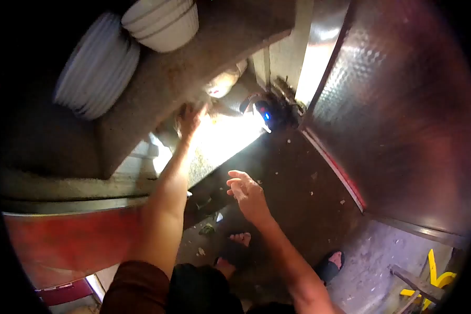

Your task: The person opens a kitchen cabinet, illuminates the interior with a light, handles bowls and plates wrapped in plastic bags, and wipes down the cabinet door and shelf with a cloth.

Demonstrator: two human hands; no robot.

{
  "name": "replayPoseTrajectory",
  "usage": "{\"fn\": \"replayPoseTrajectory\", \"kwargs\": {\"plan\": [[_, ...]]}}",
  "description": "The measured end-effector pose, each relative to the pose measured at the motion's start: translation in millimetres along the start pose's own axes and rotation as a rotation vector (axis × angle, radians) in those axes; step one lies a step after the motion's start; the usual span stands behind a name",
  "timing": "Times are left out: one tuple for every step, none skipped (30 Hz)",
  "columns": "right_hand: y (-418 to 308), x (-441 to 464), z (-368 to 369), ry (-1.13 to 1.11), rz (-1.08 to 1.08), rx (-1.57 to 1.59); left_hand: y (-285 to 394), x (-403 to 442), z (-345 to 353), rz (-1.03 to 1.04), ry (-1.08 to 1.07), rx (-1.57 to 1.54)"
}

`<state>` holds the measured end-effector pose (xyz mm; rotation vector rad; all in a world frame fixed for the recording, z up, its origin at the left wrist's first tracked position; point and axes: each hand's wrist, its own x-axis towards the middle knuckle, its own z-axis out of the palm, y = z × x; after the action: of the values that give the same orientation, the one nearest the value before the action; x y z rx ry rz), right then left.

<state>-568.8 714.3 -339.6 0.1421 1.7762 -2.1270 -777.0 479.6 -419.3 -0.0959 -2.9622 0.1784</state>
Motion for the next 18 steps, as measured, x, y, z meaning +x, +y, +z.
{"fn": "replayPoseTrajectory", "kwargs": {"plan": [[7.2,-2.4,-1.2,0.01,0.018,0.038,-6.4,-1.3,-4.3,-0.007,0.131,-0.141],[13.6,-4.7,-2.3,0.017,0.033,0.078,-14.4,0.5,-0.8,-0.128,0.176,-0.113],[16.9,-5.5,-3.2,0.026,0.04,0.119,-20.0,1.5,1.5,-0.246,0.229,-0.082],[18.3,-4.4,-4.4,0.03,0.052,0.101,-24.7,-1.5,3.9,-0.148,0.13,-0.014],[18.8,0.3,-2.0,0.042,-0.032,0.017,-28.8,-9.2,-4.7,-0.055,0.026,0.058],[16.9,10.5,0.7,0.053,-0.118,-0.066,-34.6,-14.6,-9.8,0.036,-0.078,0.13],[14.3,22.3,3.9,0.067,-0.206,-0.147,-46.5,-20.7,35.3,-0.225,-0.099,-0.09],[13.5,38.2,10.1,0.079,-0.334,-0.307,-31.8,-38.3,28.3,-0.271,0.006,-0.346],[10.8,48.0,17.5,0.108,-0.365,-0.427,-2.9,-63.0,13.6,-0.31,0.116,-0.606],[7.4,57.3,24.3,0.141,-0.398,-0.551,24.1,-82.9,-15.0,-0.203,0.115,-0.476],[4.5,66.3,26.6,0.173,-0.429,-0.681,41.7,-92.6,-41.1,-0.1,0.116,-0.349],[-4.0,69.4,24.9,0.078,-0.348,-0.753,43.4,-92.1,-45.9,-0.094,0.089,-0.499],[-2.2,74.3,21.7,0.011,-0.368,-0.858,38.5,-87.0,-35.5,-0.071,0.149,-0.425],[1.1,78.5,16.3,-0.057,-0.387,-0.963,27.7,-73.6,-19.1,-0.048,0.206,-0.351],[4.3,80.5,11.5,-0.129,-0.405,-1.066,19.0,-56.8,-12.2,-0.071,0.194,-0.358],[7.5,79.7,8.6,-0.095,-0.467,-1.067,10.3,-40.0,-5.7,-0.094,0.182,-0.365],[8.3,81.0,6.5,-0.084,-0.5,-1.081,-1.2,-19.7,-7.0,-0.115,0.07,-0.433],[8.1,82.7,3.6,-0.069,-0.531,-1.093,-12.9,0.8,-8.0,-0.143,-0.041,-0.496]]}}
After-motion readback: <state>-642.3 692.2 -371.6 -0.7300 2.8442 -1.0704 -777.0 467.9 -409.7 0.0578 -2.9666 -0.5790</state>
